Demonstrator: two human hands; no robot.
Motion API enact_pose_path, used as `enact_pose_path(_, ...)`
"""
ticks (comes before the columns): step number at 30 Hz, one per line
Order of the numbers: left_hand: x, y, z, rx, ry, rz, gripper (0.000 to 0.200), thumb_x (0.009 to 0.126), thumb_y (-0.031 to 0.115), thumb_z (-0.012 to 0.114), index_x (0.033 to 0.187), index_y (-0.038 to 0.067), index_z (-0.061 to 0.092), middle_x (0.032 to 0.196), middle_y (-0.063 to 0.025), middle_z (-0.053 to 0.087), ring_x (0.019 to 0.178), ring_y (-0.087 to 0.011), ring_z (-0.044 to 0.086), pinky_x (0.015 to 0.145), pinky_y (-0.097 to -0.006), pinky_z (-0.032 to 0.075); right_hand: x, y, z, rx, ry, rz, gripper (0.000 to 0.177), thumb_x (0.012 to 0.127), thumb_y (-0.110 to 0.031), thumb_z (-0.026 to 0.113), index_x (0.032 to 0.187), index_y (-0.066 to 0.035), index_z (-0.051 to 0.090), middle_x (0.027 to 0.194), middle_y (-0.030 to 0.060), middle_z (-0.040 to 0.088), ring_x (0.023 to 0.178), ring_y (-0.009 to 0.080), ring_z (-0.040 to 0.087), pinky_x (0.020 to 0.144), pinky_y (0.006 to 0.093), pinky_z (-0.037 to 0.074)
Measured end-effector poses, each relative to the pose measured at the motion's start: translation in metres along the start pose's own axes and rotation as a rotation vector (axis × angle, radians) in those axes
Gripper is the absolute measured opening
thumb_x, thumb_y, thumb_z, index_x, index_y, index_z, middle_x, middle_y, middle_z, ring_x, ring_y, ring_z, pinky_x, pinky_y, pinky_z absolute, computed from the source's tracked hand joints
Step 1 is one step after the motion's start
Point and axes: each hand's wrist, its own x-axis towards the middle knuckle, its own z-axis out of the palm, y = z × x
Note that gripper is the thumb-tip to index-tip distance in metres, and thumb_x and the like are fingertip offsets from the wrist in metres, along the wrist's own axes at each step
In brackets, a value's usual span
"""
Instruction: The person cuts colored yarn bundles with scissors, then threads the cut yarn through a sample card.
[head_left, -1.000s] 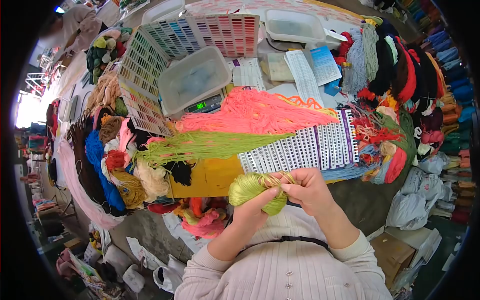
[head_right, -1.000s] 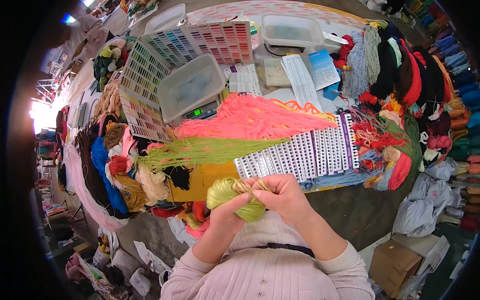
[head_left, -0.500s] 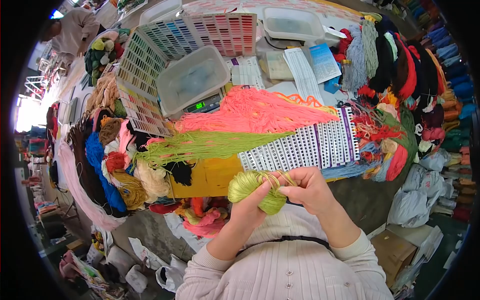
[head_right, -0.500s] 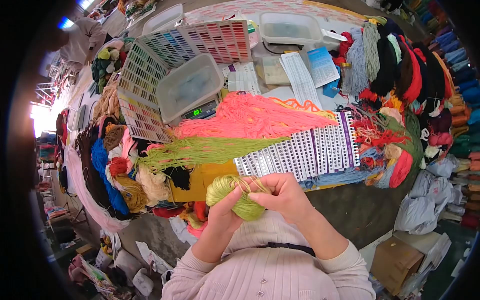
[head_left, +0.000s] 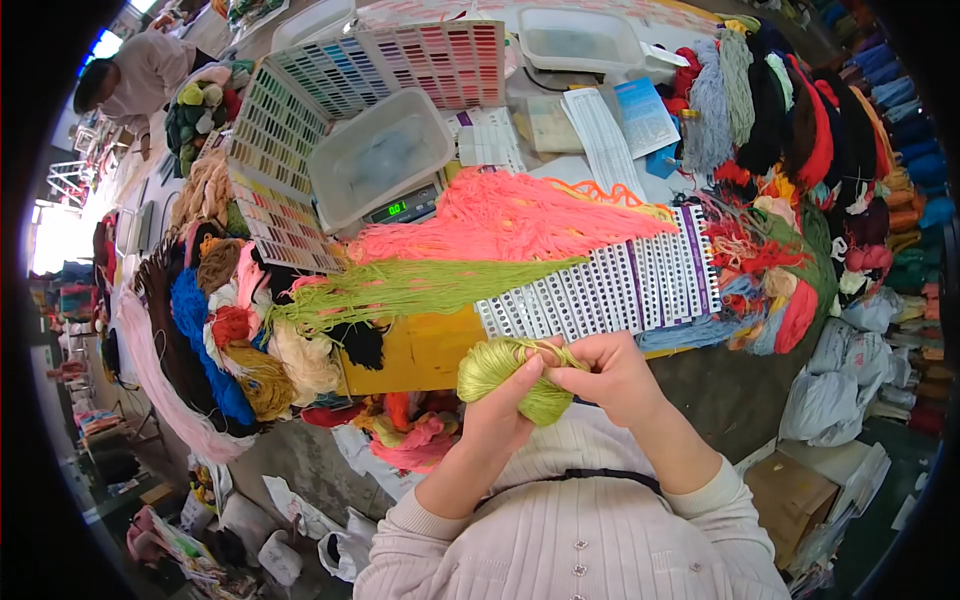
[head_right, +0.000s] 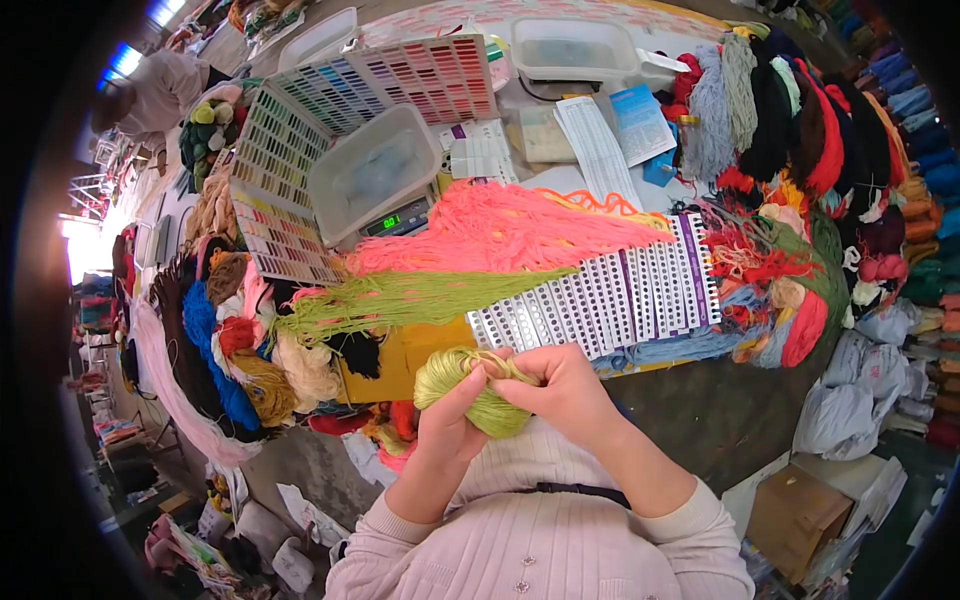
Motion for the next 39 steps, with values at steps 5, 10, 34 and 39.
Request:
enact_pose_path(5, 0.002, 0.000, 0.003, 0.020, 0.038, -0.022, 0.027, 0.083, 0.016, 0.042, 0.099, -0.004, 0.048, 0.097, -0.0117, 0.052, 0.090, -0.0184, 0.051, 0.079, -0.0301, 0.041, 0.001, 0.001, 0.001, 0.125, 0.022, 0.004, 0.008, 0.071, -0.004, 0.056, 0.066, 0.002, 0.057, 0.054, -0.0061, 0.042, 0.050, 0.0005, 0.033, 0.043, 0.0178, 0.026)
enact_pose_path(10, 0.008, 0.000, 0.000, -0.064, -0.008, -0.061, 0.022, 0.083, 0.017, 0.043, 0.095, 0.001, 0.050, 0.097, -0.0108, 0.053, 0.089, -0.0178, 0.052, 0.078, -0.0323, 0.041, 0.004, 0.007, -0.006, 0.358, -0.021, 0.025, 0.004, 0.072, -0.003, 0.054, 0.072, 0.000, 0.056, 0.055, -0.0042, 0.044, 0.048, 0.0014, 0.035, 0.043, 0.0175, 0.028)
enact_pose_path(34, 0.095, -0.009, -0.246, -0.315, 0.447, -0.038, 0.016, 0.077, 0.013, 0.045, 0.088, 0.002, 0.048, 0.069, -0.0059, 0.053, 0.057, -0.0167, 0.050, 0.057, -0.0295, 0.043, 0.075, 0.084, -0.369, 0.090, 0.656, -0.191, 0.012, 0.077, -0.010, 0.046, 0.081, -0.001, 0.054, 0.078, 0.0028, 0.053, 0.071, 0.0117, 0.050, 0.068, 0.0247, 0.040)
enact_pose_path(39, 0.219, -0.098, -0.133, 0.022, 0.507, -0.255, 0.012, 0.075, 0.007, 0.053, 0.084, -0.001, 0.051, 0.070, -0.0056, 0.053, 0.054, -0.0101, 0.049, 0.049, -0.0210, 0.042, 0.167, 0.161, -0.265, -0.550, 0.461, -0.164, 0.007, 0.064, -0.005, 0.057, 0.071, -0.002, 0.055, 0.066, 0.0039, 0.051, 0.062, 0.0157, 0.048, 0.057, 0.0269, 0.038)
